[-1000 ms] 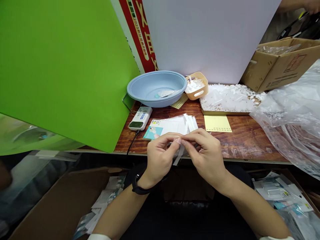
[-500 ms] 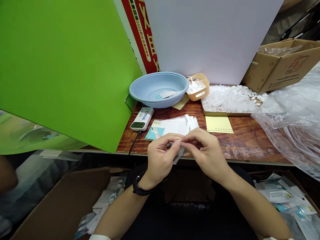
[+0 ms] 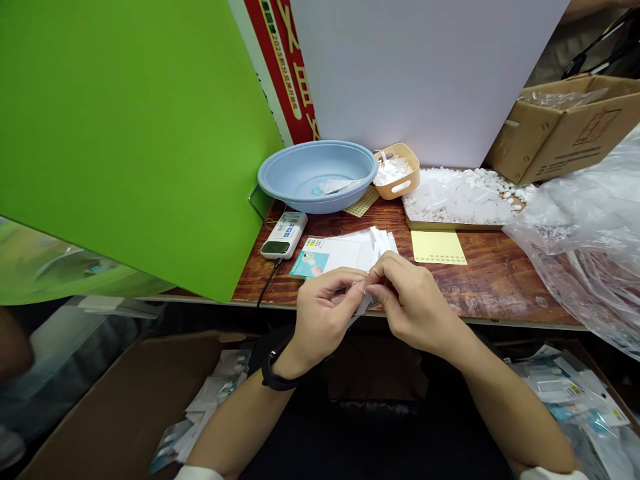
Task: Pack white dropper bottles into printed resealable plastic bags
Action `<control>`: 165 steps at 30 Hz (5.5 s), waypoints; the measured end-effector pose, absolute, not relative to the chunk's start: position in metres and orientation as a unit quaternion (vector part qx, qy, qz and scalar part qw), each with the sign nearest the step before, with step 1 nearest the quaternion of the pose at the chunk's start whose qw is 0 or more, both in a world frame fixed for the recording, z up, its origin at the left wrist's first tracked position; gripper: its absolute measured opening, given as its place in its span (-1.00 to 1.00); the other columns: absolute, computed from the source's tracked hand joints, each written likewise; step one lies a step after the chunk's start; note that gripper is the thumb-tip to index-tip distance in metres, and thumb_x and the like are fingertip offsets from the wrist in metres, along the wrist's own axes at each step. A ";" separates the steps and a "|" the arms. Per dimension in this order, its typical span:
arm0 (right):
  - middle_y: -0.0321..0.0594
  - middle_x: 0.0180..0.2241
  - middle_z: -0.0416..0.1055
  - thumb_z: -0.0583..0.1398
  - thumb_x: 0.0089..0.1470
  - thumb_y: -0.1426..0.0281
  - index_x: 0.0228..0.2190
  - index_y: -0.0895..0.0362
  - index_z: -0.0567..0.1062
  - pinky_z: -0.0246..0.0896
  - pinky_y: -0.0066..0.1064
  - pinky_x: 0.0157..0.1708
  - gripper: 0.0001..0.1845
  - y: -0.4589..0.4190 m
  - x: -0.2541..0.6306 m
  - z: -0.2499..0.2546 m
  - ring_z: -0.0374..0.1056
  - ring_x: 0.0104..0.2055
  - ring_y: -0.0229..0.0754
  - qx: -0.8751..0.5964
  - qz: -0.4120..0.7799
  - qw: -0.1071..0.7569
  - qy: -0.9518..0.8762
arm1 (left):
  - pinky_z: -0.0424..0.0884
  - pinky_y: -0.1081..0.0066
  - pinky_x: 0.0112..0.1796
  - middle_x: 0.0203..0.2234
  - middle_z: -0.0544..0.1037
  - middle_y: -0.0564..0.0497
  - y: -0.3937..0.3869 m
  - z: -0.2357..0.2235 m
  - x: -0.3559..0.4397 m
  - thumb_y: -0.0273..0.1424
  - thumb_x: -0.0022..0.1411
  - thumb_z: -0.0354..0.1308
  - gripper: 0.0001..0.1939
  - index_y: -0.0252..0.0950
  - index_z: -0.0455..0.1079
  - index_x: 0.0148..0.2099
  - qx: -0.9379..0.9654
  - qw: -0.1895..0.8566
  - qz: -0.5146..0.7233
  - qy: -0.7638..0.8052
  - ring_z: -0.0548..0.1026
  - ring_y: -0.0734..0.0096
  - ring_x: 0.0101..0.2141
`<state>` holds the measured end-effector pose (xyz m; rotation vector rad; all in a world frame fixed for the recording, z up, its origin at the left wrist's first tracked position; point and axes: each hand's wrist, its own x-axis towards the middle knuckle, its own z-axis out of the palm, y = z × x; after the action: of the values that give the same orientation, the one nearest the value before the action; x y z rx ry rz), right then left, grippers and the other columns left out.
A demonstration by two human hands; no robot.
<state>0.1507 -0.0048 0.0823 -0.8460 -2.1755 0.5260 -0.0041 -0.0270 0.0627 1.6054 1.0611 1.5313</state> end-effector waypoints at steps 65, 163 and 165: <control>-0.17 -0.36 0.42 0.17 0.03 0.69 -0.10 0.14 0.50 0.28 -0.49 -0.48 -0.59 -0.022 0.107 0.047 0.38 -0.43 -0.29 -0.353 -0.124 0.518 -0.769 | 0.43 0.53 -0.36 -0.52 0.60 0.06 -0.023 0.059 -0.016 -0.46 0.05 0.28 -0.94 -0.26 0.56 -0.45 0.356 0.498 0.688 0.389 0.49 0.52 -0.45; -0.30 -0.60 0.33 0.11 0.05 0.35 -0.58 0.16 0.39 0.04 -0.47 -0.57 -0.78 0.013 0.156 0.068 0.18 -0.55 -0.31 -0.460 0.281 0.284 -0.793 | 0.40 0.39 -0.34 -0.41 0.59 -0.05 0.000 0.039 -0.031 -0.25 0.03 0.31 -0.75 -0.33 0.54 -0.29 0.494 0.673 0.377 0.402 0.50 0.33 -0.38; -0.30 -0.60 0.33 0.11 0.04 0.35 -0.58 0.16 0.39 0.05 -0.47 -0.56 -0.78 0.013 0.157 0.068 0.19 -0.54 -0.31 -0.460 0.287 0.280 -0.792 | 0.39 0.41 -0.36 -0.45 0.57 -0.03 -0.001 0.039 -0.030 -0.26 -0.02 0.33 -0.75 -0.35 0.53 -0.34 0.467 0.686 0.385 0.404 0.48 0.38 -0.43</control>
<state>0.1574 0.0135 0.0678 -1.2341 -2.1243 0.7688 -0.0299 -0.0015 0.0388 1.0457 0.9051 0.8633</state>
